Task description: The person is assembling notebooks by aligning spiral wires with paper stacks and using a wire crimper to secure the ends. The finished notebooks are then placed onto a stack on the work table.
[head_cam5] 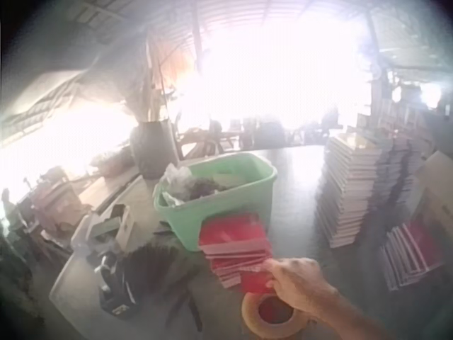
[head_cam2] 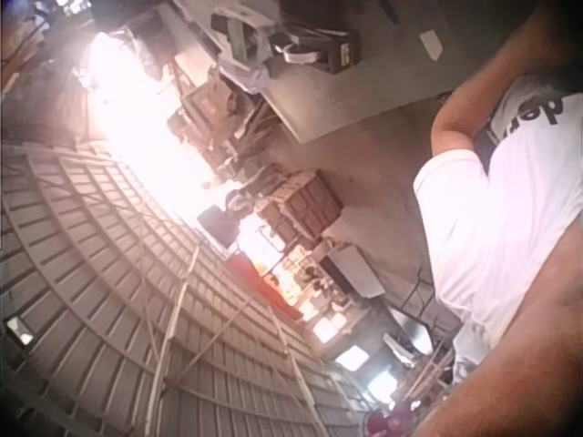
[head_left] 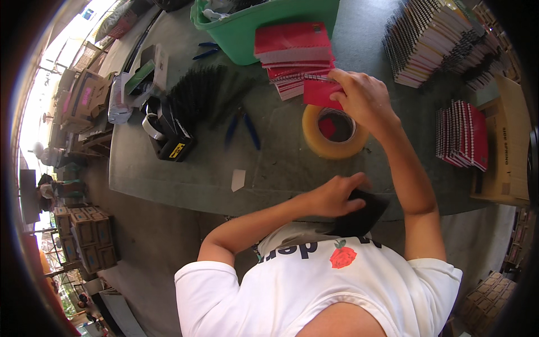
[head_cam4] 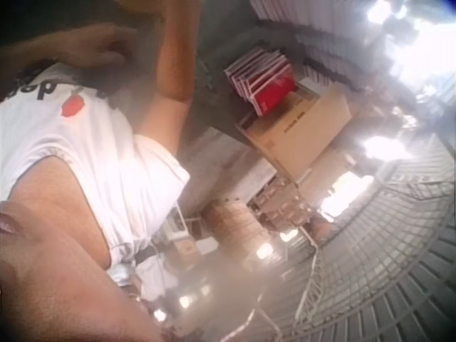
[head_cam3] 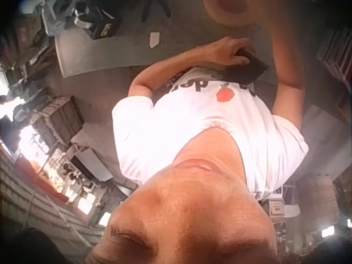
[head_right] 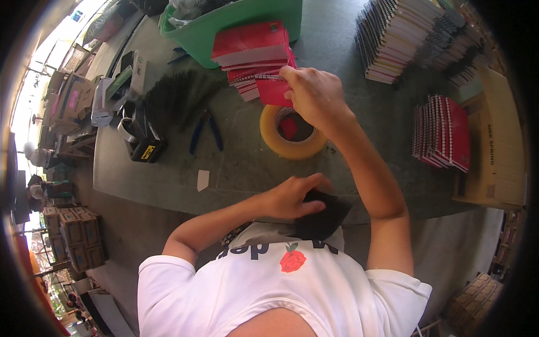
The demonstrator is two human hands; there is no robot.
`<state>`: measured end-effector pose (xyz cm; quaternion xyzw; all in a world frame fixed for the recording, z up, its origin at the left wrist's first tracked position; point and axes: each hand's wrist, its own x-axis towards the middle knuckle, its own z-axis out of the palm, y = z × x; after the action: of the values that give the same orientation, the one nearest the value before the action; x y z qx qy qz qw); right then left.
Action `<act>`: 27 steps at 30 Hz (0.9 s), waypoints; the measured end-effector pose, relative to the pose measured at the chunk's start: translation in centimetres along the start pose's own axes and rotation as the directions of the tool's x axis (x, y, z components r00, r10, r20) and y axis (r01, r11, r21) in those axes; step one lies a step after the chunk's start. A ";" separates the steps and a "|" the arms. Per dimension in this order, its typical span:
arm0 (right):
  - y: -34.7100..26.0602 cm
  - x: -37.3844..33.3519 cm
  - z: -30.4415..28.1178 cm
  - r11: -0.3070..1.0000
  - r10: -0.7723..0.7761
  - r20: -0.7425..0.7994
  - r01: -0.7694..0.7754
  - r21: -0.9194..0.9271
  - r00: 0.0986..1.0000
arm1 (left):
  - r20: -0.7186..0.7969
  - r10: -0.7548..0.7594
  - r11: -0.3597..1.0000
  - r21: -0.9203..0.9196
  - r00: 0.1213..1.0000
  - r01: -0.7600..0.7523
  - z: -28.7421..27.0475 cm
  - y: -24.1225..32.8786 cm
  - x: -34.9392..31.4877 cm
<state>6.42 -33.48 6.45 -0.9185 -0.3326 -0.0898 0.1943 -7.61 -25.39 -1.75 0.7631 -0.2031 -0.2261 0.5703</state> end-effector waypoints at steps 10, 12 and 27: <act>6.1 -1.8 2.6 0.239 0.160 0.079 -0.116 0.964 0.984 | -0.588 0.334 0.910 0.404 0.736 -0.091 -11.4 5.8 -3.1; 5.6 -1.4 2.6 0.255 0.156 0.122 -0.159 0.954 0.980 | -0.608 0.441 0.769 0.636 0.660 0.072 -13.4 6.4 -3.2; 5.8 -2.2 3.4 0.282 0.183 0.059 -0.110 0.953 0.981 | -0.619 0.520 0.651 0.733 0.589 0.196 -13.3 9.5 -2.4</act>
<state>8.57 -37.39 0.95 -0.6476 -0.2293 0.1144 0.7176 -2.40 -16.23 10.95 0.9161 -0.0788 0.2978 0.2566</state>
